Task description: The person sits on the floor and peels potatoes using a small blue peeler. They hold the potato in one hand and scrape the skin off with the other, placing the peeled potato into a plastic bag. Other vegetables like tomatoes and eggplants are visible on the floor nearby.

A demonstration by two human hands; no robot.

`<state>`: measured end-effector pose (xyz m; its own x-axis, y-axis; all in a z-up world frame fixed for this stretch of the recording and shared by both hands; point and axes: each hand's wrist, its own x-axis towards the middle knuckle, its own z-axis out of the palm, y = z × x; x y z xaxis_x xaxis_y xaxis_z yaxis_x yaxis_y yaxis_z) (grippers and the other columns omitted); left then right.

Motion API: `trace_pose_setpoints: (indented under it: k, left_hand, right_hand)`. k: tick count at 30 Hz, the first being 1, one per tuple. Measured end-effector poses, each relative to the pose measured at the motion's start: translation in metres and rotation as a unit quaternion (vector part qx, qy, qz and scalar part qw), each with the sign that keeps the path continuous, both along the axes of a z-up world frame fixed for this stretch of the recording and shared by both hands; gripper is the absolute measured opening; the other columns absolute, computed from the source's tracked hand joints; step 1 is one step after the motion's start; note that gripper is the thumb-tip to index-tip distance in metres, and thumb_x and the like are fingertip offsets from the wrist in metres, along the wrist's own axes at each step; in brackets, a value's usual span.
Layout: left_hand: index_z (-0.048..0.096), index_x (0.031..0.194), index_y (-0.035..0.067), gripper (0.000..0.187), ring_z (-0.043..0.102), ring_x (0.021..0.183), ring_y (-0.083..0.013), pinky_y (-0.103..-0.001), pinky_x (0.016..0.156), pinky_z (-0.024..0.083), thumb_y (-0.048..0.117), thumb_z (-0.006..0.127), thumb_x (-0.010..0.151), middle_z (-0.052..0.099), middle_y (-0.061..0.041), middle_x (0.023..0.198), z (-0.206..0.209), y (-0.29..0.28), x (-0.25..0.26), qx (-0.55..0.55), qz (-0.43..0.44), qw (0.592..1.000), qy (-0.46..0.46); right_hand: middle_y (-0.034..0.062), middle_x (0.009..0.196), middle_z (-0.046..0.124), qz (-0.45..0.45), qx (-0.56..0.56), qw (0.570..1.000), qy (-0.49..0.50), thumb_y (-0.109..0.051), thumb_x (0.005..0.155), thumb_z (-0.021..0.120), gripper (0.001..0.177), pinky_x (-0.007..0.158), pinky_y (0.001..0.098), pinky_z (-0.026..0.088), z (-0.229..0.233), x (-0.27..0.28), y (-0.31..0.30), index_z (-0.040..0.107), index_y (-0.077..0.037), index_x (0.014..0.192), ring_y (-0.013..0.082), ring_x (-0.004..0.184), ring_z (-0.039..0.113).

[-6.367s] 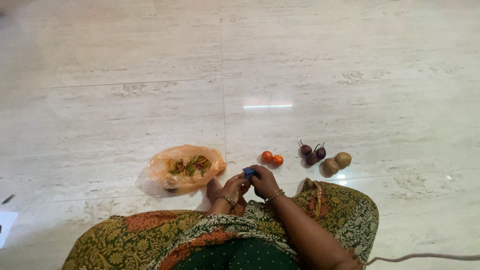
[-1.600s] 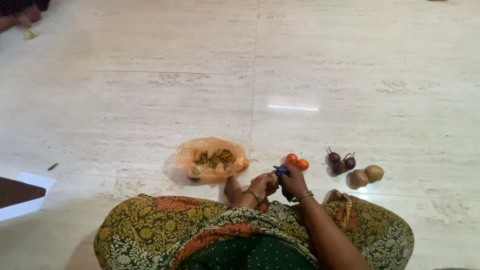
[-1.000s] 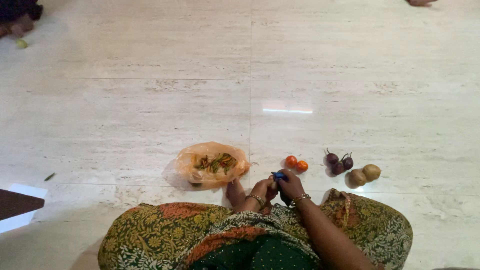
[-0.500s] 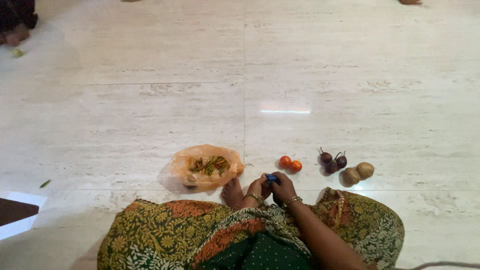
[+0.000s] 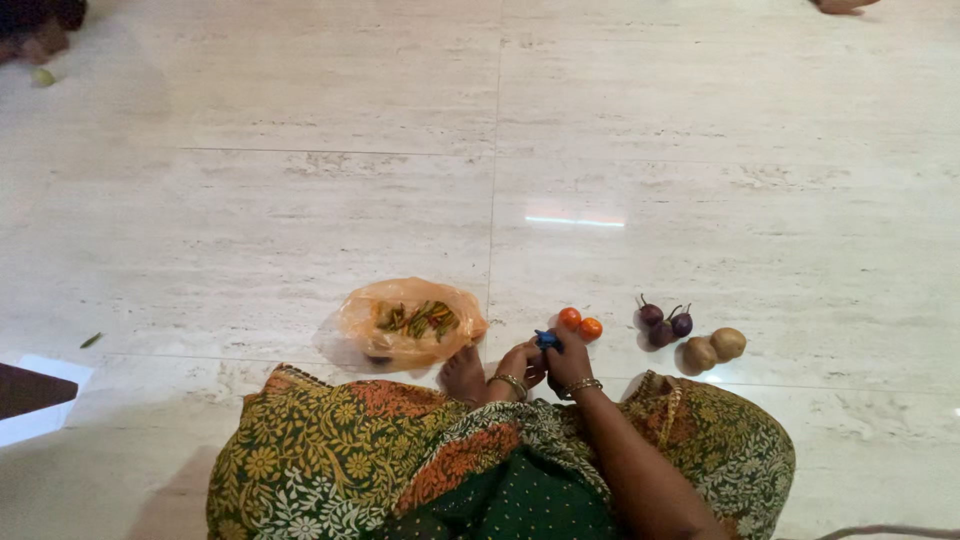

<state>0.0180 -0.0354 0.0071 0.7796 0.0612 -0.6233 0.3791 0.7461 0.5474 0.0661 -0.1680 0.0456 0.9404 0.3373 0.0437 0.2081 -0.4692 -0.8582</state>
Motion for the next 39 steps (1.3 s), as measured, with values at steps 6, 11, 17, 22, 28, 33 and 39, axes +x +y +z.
trace_pose_setpoints:
  k: [6,11,17,22,28,33,39]
  left_hand:
    - [0.065,0.108,0.012,0.022,0.065,0.081,-0.0201,-0.035,0.074,0.057,0.031,0.062,0.098,0.066,-0.005,0.09,-0.007,0.005,0.011,-0.062,0.042,0.997,-0.021]
    - [0.066,0.117,0.021,0.023,0.065,0.084,-0.0184,-0.038,0.079,0.057,0.03,0.061,0.096,0.064,0.0,0.092,-0.006,0.001,0.013,-0.011,-0.054,0.998,-0.031]
    - [0.065,0.129,0.021,0.031,0.068,0.093,-0.0195,-0.039,0.087,0.057,0.031,0.063,0.1,0.07,-0.002,0.103,-0.009,0.006,0.009,-0.055,-0.099,0.992,-0.057]
    - [0.068,0.128,0.018,0.033,0.067,0.095,-0.0245,-0.041,0.088,0.059,0.026,0.063,0.096,0.068,-0.005,0.104,-0.018,0.019,0.005,-0.143,-0.006,0.986,-0.081]
    - [0.067,0.125,0.014,0.034,0.067,0.094,-0.0244,-0.044,0.087,0.057,0.031,0.064,0.096,0.069,-0.007,0.104,-0.026,0.029,0.0,-0.149,0.022,0.988,-0.018]
    - [0.063,0.132,0.021,0.036,0.068,0.101,-0.0209,-0.04,0.088,0.057,0.032,0.064,0.098,0.069,-0.003,0.102,-0.02,0.028,-0.009,-0.102,-0.106,0.983,-0.107]
    - [0.062,0.137,0.02,0.04,0.068,0.101,-0.0211,-0.041,0.09,0.057,0.031,0.061,0.098,0.072,-0.002,0.107,-0.024,0.026,-0.001,-0.117,-0.101,0.985,-0.075]
  right_hand:
    - [0.0175,0.104,0.069,0.023,0.0,1.0,-0.007,-0.004,0.08,0.062,0.032,0.085,0.0405,0.055,0.039,-0.03,0.006,0.069,-0.005,0.111,0.0322,0.096,0.069]
    - [0.0175,0.107,0.071,-0.014,-0.009,0.998,-0.057,-0.007,0.08,0.064,0.031,0.087,0.0406,0.055,0.037,-0.007,-0.007,0.071,-0.007,0.111,0.0336,0.099,0.069]
    - [0.0165,0.107,0.073,-0.059,0.018,0.998,0.024,-0.011,0.081,0.064,0.035,0.087,0.0407,0.057,0.02,0.012,-0.022,0.068,-0.01,0.116,0.0331,0.1,0.072]
    - [0.0178,0.108,0.071,0.023,0.002,0.997,-0.075,-0.007,0.082,0.062,0.032,0.089,0.0431,0.055,0.04,-0.022,-0.003,0.067,-0.008,0.113,0.0371,0.103,0.068]
    - [0.017,0.11,0.066,0.064,-0.086,0.994,-0.009,-0.011,0.082,0.066,0.036,0.088,0.0439,0.053,0.079,-0.037,0.007,0.067,-0.011,0.119,0.0379,0.102,0.065]
    - [0.0168,0.113,0.066,0.016,-0.036,0.999,-0.032,-0.007,0.081,0.063,0.036,0.089,0.0441,0.054,0.072,-0.017,-0.005,0.07,-0.012,0.116,0.0386,0.105,0.065]
    - [0.0182,0.115,0.066,0.005,-0.011,1.0,-0.025,-0.005,0.08,0.063,0.037,0.09,0.043,0.054,0.071,-0.007,-0.006,0.068,-0.009,0.116,0.0388,0.105,0.066]
